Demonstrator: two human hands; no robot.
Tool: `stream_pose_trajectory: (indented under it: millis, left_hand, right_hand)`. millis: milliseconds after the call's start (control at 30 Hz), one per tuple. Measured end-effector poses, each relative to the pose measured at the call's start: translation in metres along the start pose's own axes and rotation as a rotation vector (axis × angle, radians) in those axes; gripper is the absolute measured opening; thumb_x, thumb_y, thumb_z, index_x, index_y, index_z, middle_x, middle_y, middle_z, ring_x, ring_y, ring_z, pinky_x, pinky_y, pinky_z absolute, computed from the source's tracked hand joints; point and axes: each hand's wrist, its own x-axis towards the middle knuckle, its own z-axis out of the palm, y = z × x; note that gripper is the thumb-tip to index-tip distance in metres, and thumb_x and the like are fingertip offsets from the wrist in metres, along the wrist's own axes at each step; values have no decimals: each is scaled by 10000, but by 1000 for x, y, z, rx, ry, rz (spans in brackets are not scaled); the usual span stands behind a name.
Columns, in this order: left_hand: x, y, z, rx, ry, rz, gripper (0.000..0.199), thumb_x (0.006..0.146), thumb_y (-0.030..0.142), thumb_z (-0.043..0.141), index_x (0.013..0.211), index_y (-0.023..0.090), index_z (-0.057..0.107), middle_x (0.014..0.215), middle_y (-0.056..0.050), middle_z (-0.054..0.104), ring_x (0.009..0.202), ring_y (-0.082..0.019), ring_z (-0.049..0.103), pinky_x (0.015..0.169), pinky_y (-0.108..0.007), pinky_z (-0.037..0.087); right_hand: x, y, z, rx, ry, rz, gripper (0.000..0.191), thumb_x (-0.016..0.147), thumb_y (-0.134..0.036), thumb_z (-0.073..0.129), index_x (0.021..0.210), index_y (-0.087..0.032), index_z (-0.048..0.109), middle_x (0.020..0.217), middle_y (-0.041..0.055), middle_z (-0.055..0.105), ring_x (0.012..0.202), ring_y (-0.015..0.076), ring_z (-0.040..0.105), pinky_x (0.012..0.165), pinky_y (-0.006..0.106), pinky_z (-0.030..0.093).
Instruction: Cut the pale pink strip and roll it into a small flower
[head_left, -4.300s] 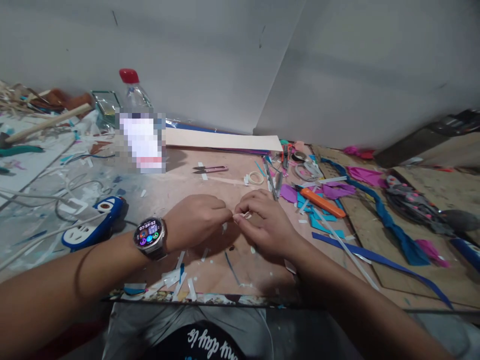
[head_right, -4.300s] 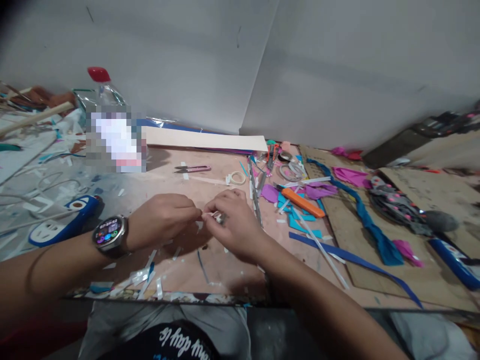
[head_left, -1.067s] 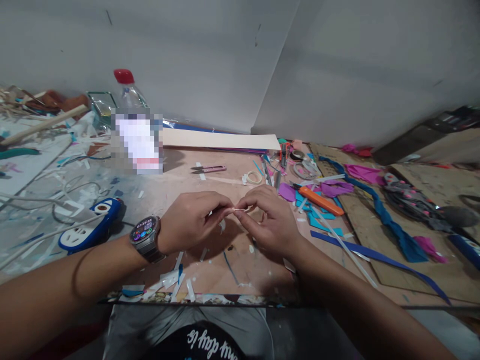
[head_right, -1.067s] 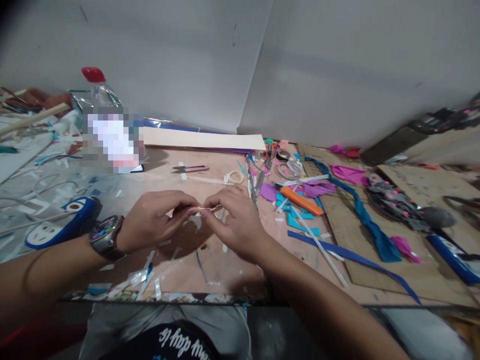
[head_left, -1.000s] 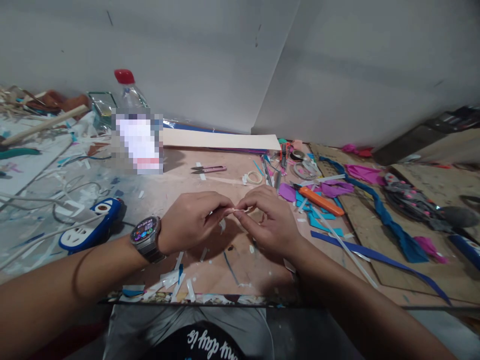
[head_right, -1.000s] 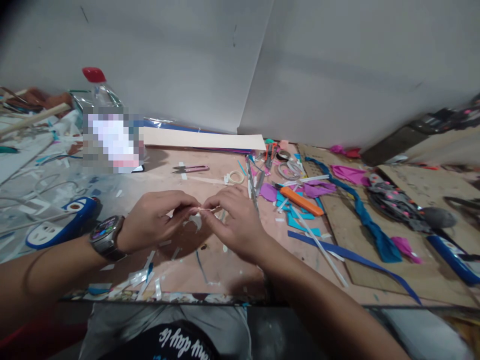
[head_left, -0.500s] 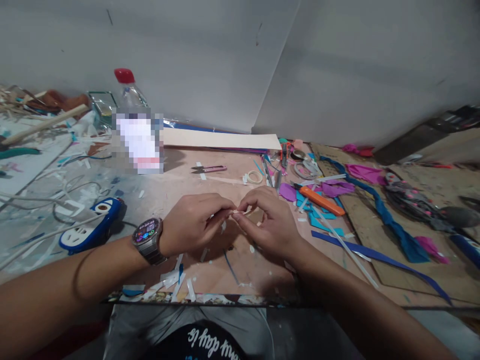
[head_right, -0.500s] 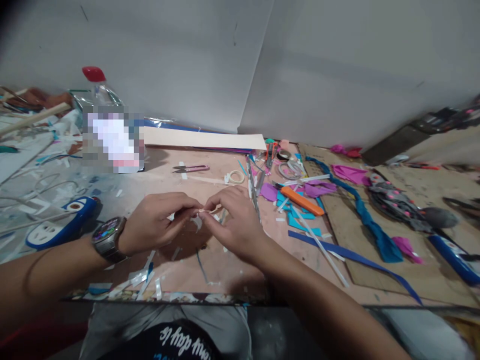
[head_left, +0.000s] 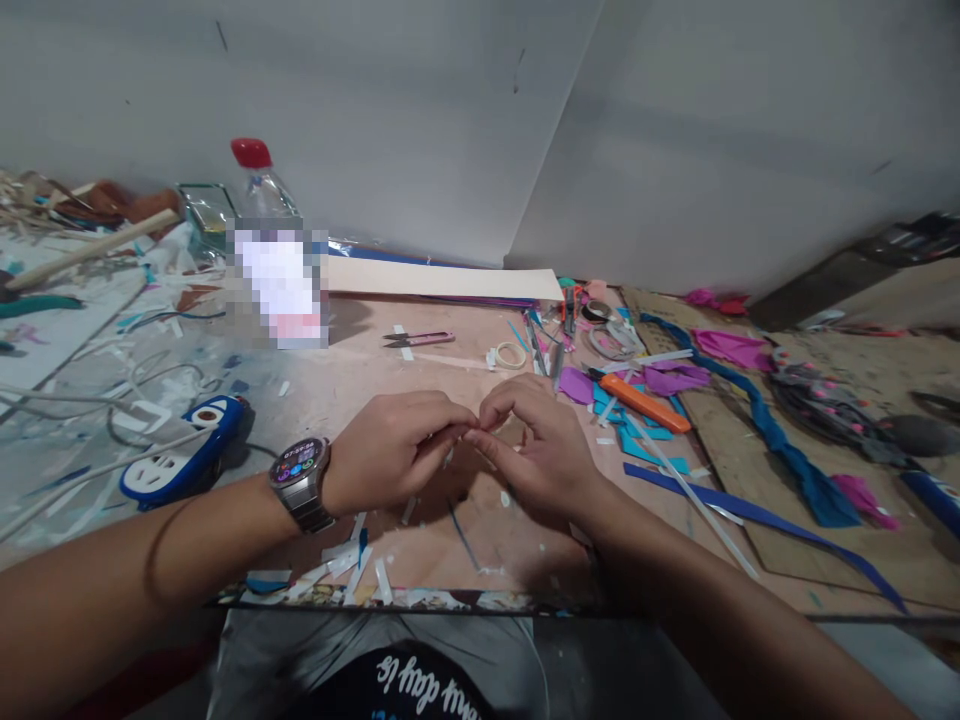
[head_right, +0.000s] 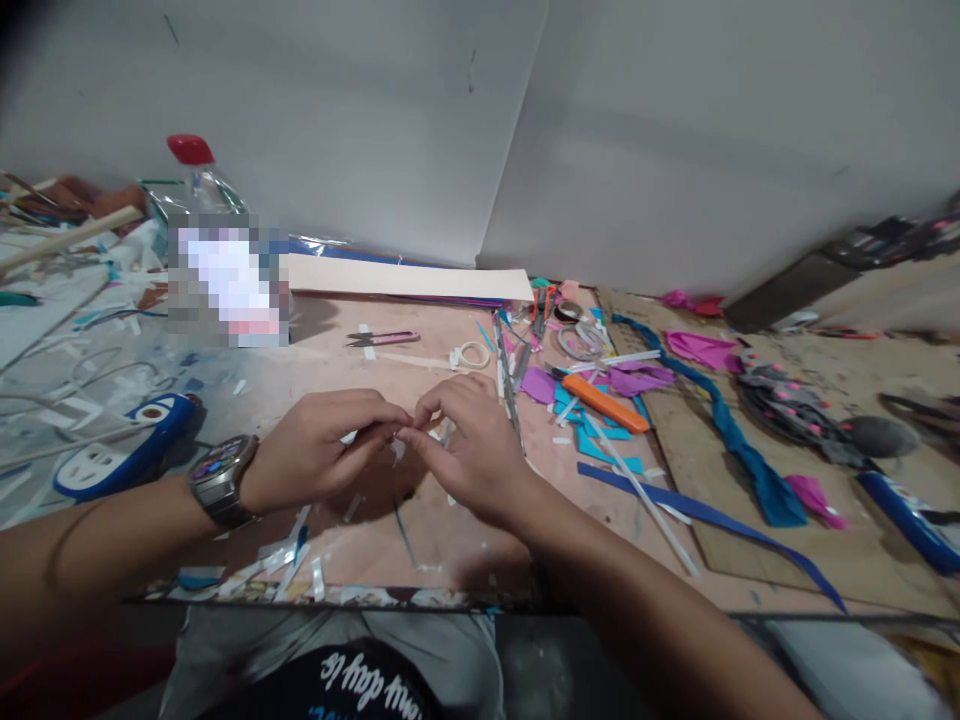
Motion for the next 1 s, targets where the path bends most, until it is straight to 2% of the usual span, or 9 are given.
stream_pose_trajectory:
  millis: [200, 500, 867, 1000]
  left_hand:
    - [4, 1, -4, -68, 4, -19, 175, 984, 175, 564, 1053, 141, 722, 927, -40, 761, 809, -134, 674, 752, -241, 486]
    - [2, -3, 0, -2, 23, -61, 134, 984, 159, 555, 1001, 151, 687, 904, -30, 734, 798, -139, 653, 737, -239, 460]
    - [2, 1, 1, -124, -10, -219, 186, 1000, 215, 505, 944, 158, 672, 852, -23, 711, 761, -145, 621, 721, -262, 450]
    - [1, 1, 2, -137, 0, -190, 177, 988, 202, 522, 992, 149, 691, 891, -36, 734, 795, -152, 649, 742, -264, 469]
  right_hand:
    - [0, 1, 0, 5, 30, -13, 171, 890, -276, 768, 857, -228, 608, 806, -4, 658, 777, 187, 599, 843, 375, 408]
    - [1, 1, 0, -9, 43, -29, 152, 897, -246, 760, 856, -225, 616, 796, -18, 663, 770, 177, 608, 834, 359, 398]
    - [4, -1, -2, -38, 31, -77, 126, 891, -218, 774, 909, -225, 649, 850, -9, 724, 816, 182, 659, 854, 370, 403]
    - [3, 0, -1, -31, 60, -77, 119, 889, -222, 776, 904, -224, 658, 841, -7, 722, 802, 180, 663, 847, 372, 410]
